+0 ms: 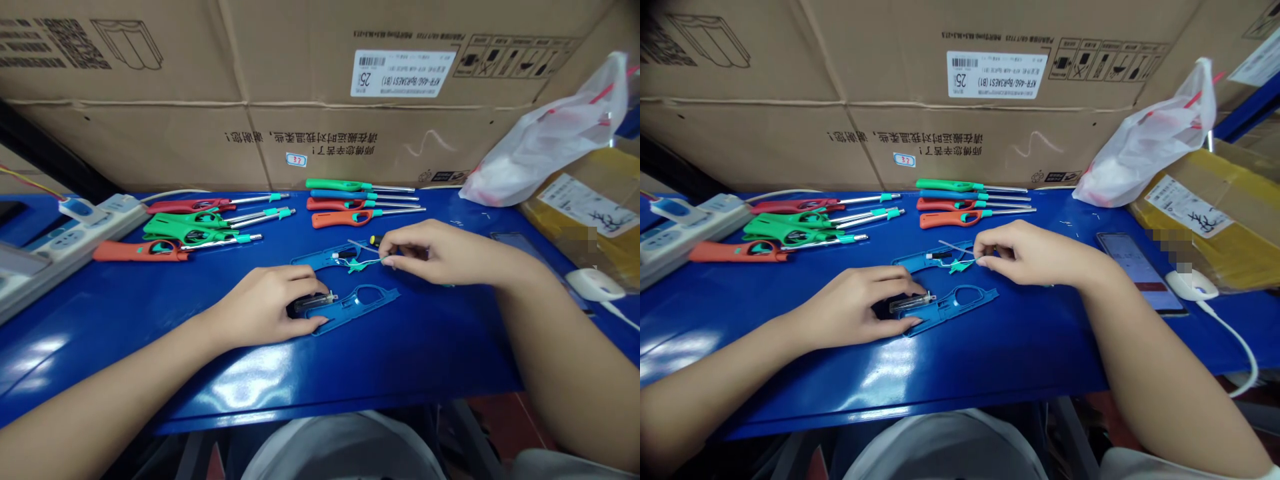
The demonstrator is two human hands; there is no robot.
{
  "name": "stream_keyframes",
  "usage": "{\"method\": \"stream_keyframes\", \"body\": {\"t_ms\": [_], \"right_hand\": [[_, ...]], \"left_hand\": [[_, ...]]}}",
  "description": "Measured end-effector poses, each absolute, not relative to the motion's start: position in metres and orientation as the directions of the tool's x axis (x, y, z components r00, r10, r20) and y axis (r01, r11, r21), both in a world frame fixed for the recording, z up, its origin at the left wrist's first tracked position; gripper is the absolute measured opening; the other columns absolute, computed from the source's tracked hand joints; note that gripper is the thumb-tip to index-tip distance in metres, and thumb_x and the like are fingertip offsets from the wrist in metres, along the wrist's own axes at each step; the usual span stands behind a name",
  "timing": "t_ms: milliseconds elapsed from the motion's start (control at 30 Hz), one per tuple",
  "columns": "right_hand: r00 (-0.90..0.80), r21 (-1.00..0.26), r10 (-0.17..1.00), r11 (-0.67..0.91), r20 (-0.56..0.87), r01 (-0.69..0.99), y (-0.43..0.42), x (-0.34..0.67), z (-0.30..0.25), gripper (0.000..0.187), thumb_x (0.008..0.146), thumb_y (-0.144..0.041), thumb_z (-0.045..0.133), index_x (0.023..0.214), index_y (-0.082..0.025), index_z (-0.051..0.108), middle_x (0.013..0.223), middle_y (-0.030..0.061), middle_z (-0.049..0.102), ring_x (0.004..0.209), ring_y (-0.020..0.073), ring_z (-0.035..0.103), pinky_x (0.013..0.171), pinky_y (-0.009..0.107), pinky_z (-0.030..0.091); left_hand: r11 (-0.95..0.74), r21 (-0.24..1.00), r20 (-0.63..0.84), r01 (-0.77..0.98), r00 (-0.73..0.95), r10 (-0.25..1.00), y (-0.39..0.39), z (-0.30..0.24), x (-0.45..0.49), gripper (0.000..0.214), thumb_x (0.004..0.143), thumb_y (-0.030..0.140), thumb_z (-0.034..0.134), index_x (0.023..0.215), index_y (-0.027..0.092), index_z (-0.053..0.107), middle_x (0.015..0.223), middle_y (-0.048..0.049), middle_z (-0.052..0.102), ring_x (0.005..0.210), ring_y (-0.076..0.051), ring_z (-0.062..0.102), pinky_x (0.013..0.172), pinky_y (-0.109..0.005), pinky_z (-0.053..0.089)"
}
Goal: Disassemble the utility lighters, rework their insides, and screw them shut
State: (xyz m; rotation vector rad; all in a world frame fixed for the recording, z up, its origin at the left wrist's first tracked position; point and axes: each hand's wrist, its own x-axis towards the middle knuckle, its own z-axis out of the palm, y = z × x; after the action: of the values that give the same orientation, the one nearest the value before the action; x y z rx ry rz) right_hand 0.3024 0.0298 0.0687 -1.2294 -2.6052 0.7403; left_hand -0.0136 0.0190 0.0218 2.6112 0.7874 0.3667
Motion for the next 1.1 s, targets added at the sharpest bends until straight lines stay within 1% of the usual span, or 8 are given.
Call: {"method": "stream_keyframes", "body": {"t_ms": [200,367,500,633,700,867,967,1100], "right_hand": [[-0.658,-0.404,0.739,0.562,-0.146,0.722,0.036,0.308,0.057,0.016,0.092,-0.027,0.061,0.1,-0.023,0.074,0.1,0.0033,0.075,0.085,0.0186,0.067,0.074,0.029,0.046],[-0.66,-0.407,0.747,0.578,-0.086,0.707,0.039,0.305,0.054,0.019,0.096,-0.032,0.059,0.1,-0.021,0.074,0.099,0.0049,0.074,0.085,0.0183,0.066,0.077,0.03,0.046],[-0.591,-0.301,0.806,0.556,-0.032,0.774,0.037,0.296,0.052,0.014,0.094,-0.026,0.058,0.101,-0.021,0.07,0.096,0.0036,0.073,0.08,0.018,0.063,0.068,0.029,0.041],[-0.526,-0.248,0.846,0.492,-0.089,0.834,0.037,0.289,0.045,0.019,0.093,-0.027,0.061,0.11,-0.023,0.067,0.093,0.0022,0.072,0.071,0.0168,0.06,0.061,0.028,0.035],[-0.535,-0.239,0.84,0.504,-0.086,0.83,0.038,0.288,0.04,0.018,0.094,-0.027,0.06,0.11,-0.022,0.066,0.095,0.0036,0.071,0.074,0.0177,0.06,0.063,0.028,0.037],[-0.583,-0.182,0.812,0.569,-0.025,0.802,0.039,0.29,0.039,0.018,0.095,-0.027,0.057,0.108,-0.017,0.065,0.115,0.0115,0.065,0.088,0.0218,0.064,0.071,0.031,0.044],[-0.587,-0.27,0.809,0.575,0.042,0.773,0.035,0.283,0.047,0.016,0.093,-0.027,0.06,0.104,-0.016,0.066,0.103,0.0097,0.068,0.081,0.0195,0.063,0.069,0.03,0.045],[-0.517,-0.569,0.85,0.474,0.098,0.672,0.022,0.262,0.053,0.016,0.087,-0.021,0.064,0.101,-0.017,0.067,0.074,-0.0003,0.065,0.061,0.0127,0.058,0.059,0.026,0.044]], "left_hand": [[-0.768,0.411,0.151,0.492,0.794,0.589,0.02,0.022,-0.014,0.027,0.095,0.038,0.068,0.118,0.024,0.069,0.112,-0.0015,0.073,0.098,-0.019,0.072,0.08,-0.027,0.055],[-0.793,0.372,0.201,0.482,0.793,0.576,0.022,0.021,-0.018,0.016,0.096,0.035,0.068,0.106,0.022,0.067,0.104,-0.0001,0.072,0.092,-0.017,0.071,0.076,-0.026,0.053],[-0.821,0.344,0.216,0.456,0.812,0.542,0.022,0.018,-0.019,0.012,0.099,0.032,0.064,0.105,0.022,0.068,0.105,0.0005,0.071,0.089,-0.015,0.071,0.074,-0.025,0.051],[-0.831,0.296,0.222,0.47,0.812,0.539,0.024,0.015,-0.018,0.015,0.101,0.032,0.061,0.107,0.023,0.071,0.106,-0.0001,0.071,0.086,-0.015,0.071,0.071,-0.025,0.05],[-0.836,0.268,0.239,0.48,0.807,0.54,0.025,0.015,-0.018,0.017,0.102,0.032,0.059,0.109,0.023,0.072,0.106,-0.0005,0.071,0.087,-0.016,0.071,0.071,-0.026,0.05],[-0.843,0.255,0.278,0.474,0.799,0.534,0.025,0.017,-0.015,0.026,0.104,0.028,0.051,0.118,0.022,0.073,0.107,-0.0023,0.071,0.094,-0.018,0.071,0.076,-0.028,0.052],[-0.853,0.267,0.281,0.448,0.811,0.514,0.022,0.017,-0.013,0.027,0.103,0.036,0.056,0.119,0.021,0.072,0.111,-0.0037,0.072,0.101,-0.02,0.07,0.085,-0.031,0.054],[-0.874,0.244,0.255,0.42,0.842,0.476,0.019,0.016,-0.011,0.032,0.097,0.044,0.065,0.116,0.019,0.072,0.108,-0.0038,0.074,0.097,-0.023,0.069,0.085,-0.034,0.054]]}}
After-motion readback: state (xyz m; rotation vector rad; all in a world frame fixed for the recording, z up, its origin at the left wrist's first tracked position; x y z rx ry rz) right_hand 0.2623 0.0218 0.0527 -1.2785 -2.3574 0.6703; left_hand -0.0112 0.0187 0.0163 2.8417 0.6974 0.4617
